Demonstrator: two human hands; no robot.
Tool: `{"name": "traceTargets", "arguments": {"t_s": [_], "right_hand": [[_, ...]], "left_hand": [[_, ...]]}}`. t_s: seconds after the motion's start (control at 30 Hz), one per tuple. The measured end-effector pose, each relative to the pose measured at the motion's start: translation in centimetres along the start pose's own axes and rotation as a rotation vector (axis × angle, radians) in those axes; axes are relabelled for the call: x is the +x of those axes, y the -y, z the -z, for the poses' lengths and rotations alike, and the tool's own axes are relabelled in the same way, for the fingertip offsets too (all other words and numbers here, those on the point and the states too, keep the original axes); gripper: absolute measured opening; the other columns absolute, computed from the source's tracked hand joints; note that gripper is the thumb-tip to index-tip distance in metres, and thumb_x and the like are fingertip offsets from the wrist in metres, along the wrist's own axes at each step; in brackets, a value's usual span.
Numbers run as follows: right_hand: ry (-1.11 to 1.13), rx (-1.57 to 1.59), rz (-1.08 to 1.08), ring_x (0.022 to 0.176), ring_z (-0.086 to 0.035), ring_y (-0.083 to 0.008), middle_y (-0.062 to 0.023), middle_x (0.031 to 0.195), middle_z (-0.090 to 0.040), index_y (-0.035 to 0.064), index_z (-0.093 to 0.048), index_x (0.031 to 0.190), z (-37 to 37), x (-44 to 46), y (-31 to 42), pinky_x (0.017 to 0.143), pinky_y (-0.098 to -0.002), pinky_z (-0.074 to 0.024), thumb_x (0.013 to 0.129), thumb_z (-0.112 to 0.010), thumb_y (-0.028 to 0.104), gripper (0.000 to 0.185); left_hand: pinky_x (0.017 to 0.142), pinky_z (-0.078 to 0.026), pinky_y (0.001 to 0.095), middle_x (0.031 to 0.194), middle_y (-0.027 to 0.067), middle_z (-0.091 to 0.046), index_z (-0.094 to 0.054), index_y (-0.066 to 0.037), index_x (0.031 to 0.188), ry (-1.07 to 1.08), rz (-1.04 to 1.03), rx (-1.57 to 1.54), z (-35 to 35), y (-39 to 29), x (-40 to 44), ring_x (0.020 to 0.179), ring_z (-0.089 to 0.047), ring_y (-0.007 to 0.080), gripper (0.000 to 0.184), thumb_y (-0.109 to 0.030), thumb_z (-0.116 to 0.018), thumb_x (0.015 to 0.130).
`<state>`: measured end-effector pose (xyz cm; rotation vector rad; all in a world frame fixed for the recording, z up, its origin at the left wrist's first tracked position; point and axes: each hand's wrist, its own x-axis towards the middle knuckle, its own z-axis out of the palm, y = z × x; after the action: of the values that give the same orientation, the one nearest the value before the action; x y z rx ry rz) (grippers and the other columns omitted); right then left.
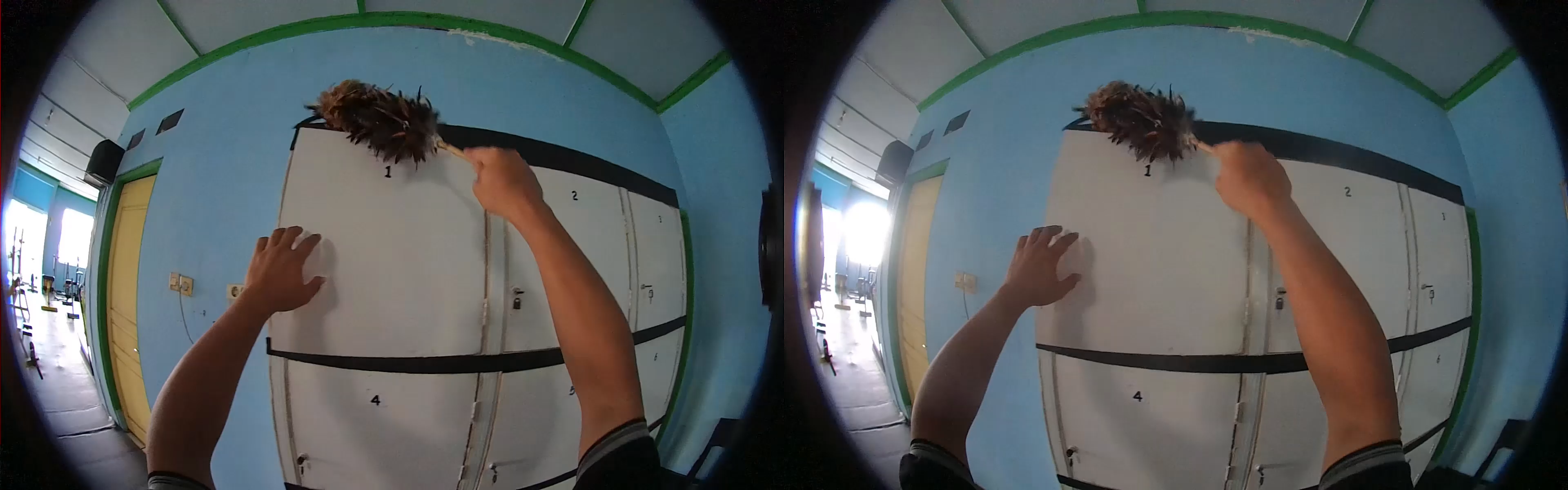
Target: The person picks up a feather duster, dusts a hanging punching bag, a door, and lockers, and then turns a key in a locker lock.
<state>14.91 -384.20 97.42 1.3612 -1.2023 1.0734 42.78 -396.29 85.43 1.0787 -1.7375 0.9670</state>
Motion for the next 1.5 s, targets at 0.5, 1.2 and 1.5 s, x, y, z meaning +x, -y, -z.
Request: {"name": "traceTargets", "arguments": {"t_s": [0.5,1.2,1.5], "right_hand": [[-0.103,-0.198,0.063,0.08,-0.064,-0.034,-0.0175,0.086,-0.066,0.0018,-0.065,0.089,-2.4,7.3,9.4,0.068,-0.0422,-0.0524,0.077,-0.053,0.003,0.017],[0.006,-0.409,-0.036,0.087,-0.062,-0.0355,-0.0182,0.093,-0.065,0.0018,-0.064,0.092,-6.0,7.9,20.8,0.075,-0.0443,-0.0509,0.078,-0.055,0.008,0.018],[0.048,-0.491,-0.199,0.09,-0.062,-0.0361,-0.0207,0.094,-0.064,0.0022,-0.064,0.096,-5.3,5.2,22.7,0.077,-0.0425,-0.0508,0.078,-0.054,0.008,0.021]], "left_hand": [[0.104,-0.027,0.0452,0.134,0.0136,-0.036,-0.04,-0.015,0.132,0.017,-0.179,0.036,0.4,4.6,-0.6,0.126,-0.032,0.0289,0.064,-0.038,-0.063,0.077],[0.107,-0.025,0.0434,0.14,0.0145,-0.032,-0.039,-0.016,0.136,0.002,-0.269,-0.231,-7.0,10.7,3.0,0.13,-0.028,0.0289,0.074,-0.054,-0.06,0.076],[0.107,-0.024,0.043,0.141,0.0162,-0.03,-0.041,-0.013,0.134,0.036,-0.298,-0.387,-7.8,12.7,2.7,0.131,-0.028,0.0293,0.071,-0.052,-0.059,0.078]]}}
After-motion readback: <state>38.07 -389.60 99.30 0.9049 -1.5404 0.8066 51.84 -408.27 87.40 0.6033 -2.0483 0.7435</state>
